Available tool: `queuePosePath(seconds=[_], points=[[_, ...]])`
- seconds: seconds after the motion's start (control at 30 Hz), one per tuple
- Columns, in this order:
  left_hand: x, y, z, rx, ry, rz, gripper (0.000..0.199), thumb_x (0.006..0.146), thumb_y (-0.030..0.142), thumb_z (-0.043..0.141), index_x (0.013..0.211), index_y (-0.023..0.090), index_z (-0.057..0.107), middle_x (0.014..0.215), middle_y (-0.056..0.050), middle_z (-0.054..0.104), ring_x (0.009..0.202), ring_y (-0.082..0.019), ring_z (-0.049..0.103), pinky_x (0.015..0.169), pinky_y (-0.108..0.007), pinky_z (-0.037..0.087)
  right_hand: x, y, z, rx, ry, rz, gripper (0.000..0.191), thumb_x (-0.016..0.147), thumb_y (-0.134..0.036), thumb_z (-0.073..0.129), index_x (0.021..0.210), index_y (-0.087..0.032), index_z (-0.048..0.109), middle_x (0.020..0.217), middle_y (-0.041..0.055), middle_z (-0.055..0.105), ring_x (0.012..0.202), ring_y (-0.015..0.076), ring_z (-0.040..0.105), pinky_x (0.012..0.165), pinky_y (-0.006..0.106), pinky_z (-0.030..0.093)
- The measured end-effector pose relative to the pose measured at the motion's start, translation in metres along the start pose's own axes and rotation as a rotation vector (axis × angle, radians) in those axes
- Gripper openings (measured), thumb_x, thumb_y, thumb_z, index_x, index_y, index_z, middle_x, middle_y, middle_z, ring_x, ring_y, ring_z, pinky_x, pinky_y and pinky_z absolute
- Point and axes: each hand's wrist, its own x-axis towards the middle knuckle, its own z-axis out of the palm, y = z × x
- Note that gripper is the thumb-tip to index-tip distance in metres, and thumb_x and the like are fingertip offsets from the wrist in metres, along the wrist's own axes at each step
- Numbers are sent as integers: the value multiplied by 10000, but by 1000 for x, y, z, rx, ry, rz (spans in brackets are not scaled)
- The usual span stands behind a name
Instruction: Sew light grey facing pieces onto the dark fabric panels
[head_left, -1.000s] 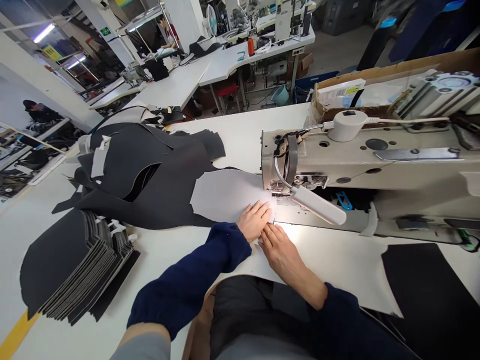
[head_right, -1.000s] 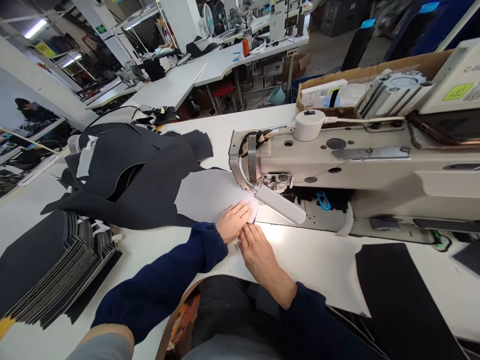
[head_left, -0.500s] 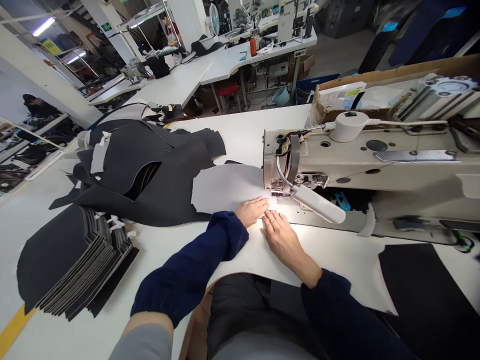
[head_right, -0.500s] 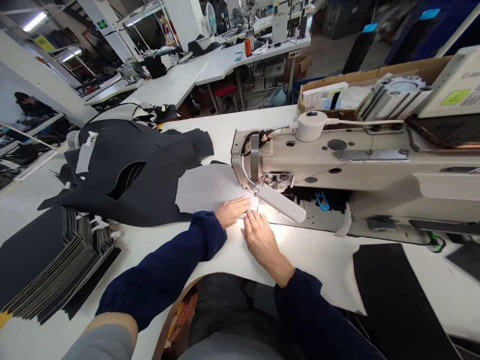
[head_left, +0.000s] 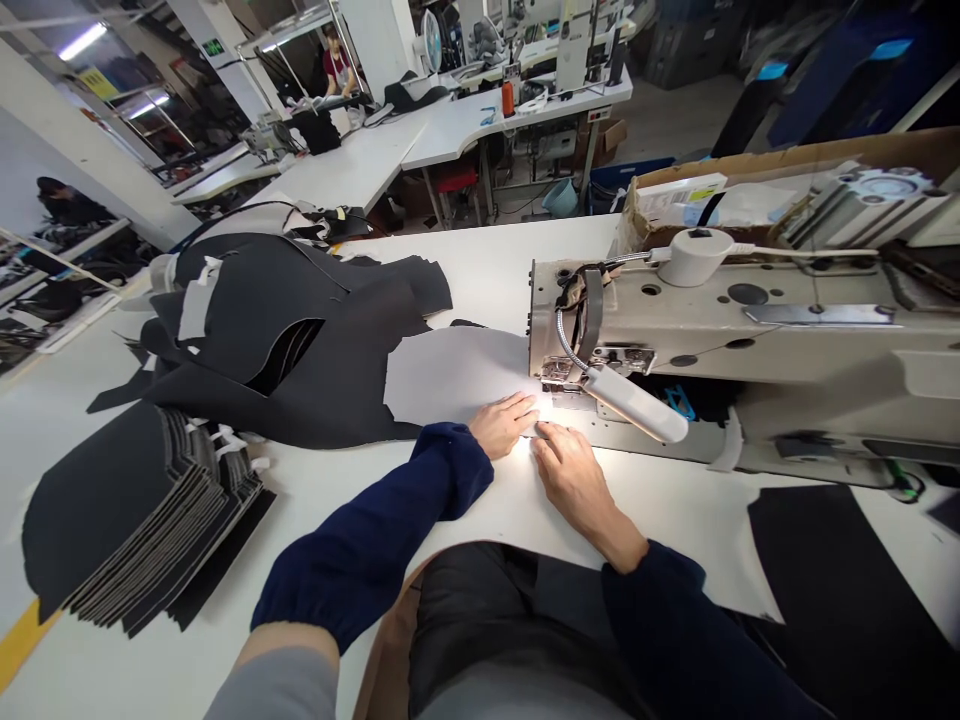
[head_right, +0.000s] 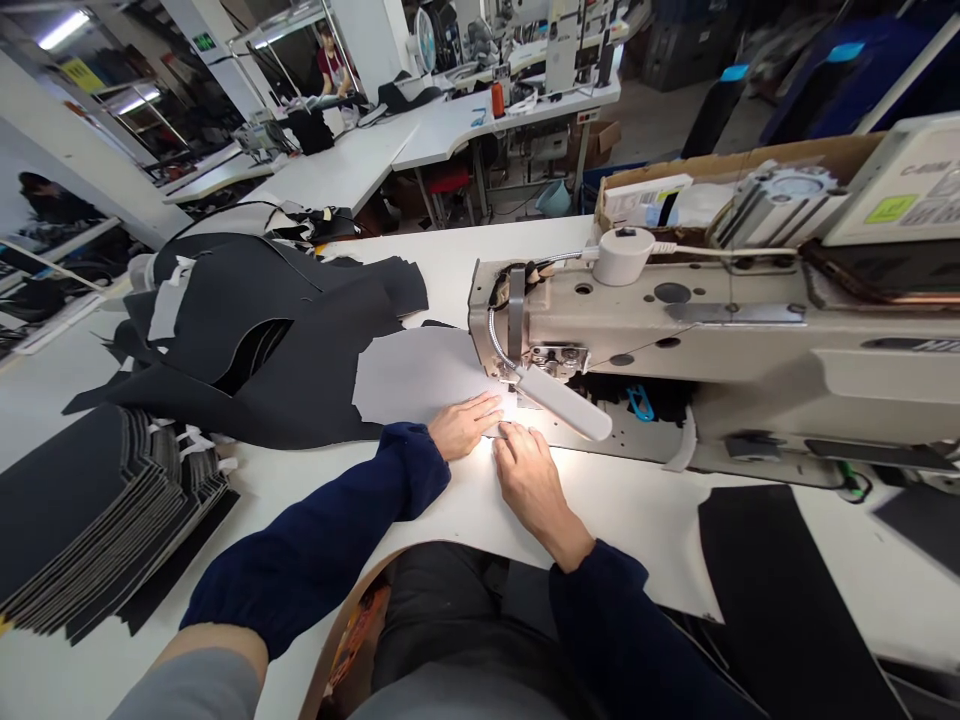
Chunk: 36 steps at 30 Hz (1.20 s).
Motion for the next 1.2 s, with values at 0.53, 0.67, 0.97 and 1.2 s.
queuePosePath(seconds=[0.53,0.67,0.97,1.2], points=[[39,-14,1,25,-5,-216,345,939,167,361,1227,194,550,1316,-60,534,1285,-223,408,930,-353,501,-6,-2,5,-77,-83,14,256,929,-135,381,1096,-116,574,1257,144,535,1187,265,451,955,419,342],[43,-16,-1,16,-41,-249,354,927,136,370,1238,190,531,1320,-74,523,1292,-233,396,916,-359,507,-6,-2,5,-91,-86,9,261,926,-130,381,1103,-118,573,1260,138,537,1180,264,458,946,413,341],[44,-14,-6,-5,-79,-263,351,944,138,352,1252,182,514,1373,-69,472,1316,-215,361,982,-370,471,-5,-3,2,-87,-98,4,260,944,-159,372,1101,-109,574,1253,137,541,1176,263,461,937,407,347],[44,-13,-9,1,-97,-291,359,938,128,343,1244,203,515,1369,-60,473,1316,-214,361,967,-367,477,-6,-4,0,-86,-106,17,268,948,-175,370,1106,-118,578,1250,135,543,1174,262,463,942,407,348]])
